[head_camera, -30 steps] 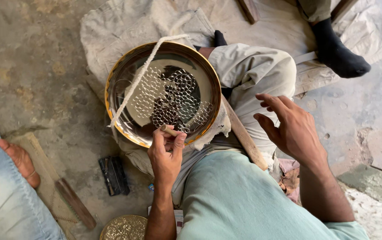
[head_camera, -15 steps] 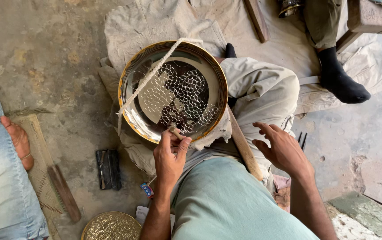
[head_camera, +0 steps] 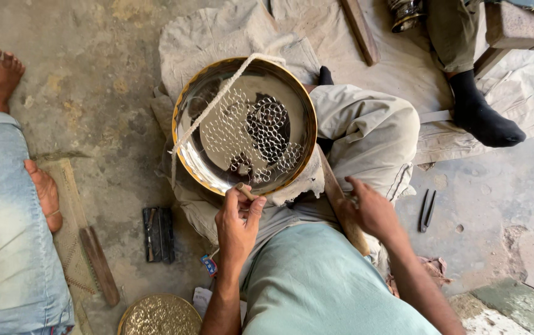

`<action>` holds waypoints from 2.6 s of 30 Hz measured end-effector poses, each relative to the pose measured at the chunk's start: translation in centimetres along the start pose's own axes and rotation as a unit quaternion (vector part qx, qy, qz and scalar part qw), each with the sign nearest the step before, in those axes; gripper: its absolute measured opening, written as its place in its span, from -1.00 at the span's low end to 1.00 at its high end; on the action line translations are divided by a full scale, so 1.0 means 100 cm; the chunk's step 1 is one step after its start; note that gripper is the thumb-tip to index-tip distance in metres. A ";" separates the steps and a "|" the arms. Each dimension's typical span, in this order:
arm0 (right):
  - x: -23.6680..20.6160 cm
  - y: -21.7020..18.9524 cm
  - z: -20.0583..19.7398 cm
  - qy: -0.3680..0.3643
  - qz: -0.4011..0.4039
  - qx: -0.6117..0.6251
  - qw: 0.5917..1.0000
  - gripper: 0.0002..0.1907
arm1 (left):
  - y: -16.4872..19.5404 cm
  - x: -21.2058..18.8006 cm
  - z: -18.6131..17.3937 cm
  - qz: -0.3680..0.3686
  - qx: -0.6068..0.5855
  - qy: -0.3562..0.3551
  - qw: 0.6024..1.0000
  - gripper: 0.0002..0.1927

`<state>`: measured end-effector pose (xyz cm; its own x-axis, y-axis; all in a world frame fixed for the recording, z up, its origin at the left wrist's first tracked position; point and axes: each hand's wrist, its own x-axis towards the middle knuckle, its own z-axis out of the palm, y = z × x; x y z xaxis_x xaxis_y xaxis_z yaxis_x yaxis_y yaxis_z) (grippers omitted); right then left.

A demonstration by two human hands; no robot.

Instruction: The person sits on the floor and uses a wooden mallet to repeatedly hammer a metal mesh placed on a large silver tray. The person holds the mesh in place with one hand while striking it with the other, creating a textured pattern on the metal surface.

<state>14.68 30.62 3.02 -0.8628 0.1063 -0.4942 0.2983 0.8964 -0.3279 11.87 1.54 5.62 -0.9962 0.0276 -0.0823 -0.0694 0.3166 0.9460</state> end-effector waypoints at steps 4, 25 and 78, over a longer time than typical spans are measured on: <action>0.000 -0.025 0.017 0.042 0.031 -0.062 0.997 -0.10 | 0.002 0.002 0.001 0.008 0.005 0.012 1.000 -0.66; 0.031 -0.041 -0.015 0.098 -0.036 -0.024 0.994 -0.38 | -0.008 0.030 0.027 -0.057 -0.015 -0.006 0.998 -0.65; 0.083 -0.123 0.012 0.109 0.157 0.320 0.928 -0.48 | -0.224 -0.016 -0.183 -0.078 0.262 0.271 0.923 -0.72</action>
<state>4.37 19.98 1.93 -0.7342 0.4658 -0.4938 0.6693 0.3750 -0.6414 14.07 -22.93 -9.76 -0.8662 -0.4901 0.0975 -0.3210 0.6953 0.6430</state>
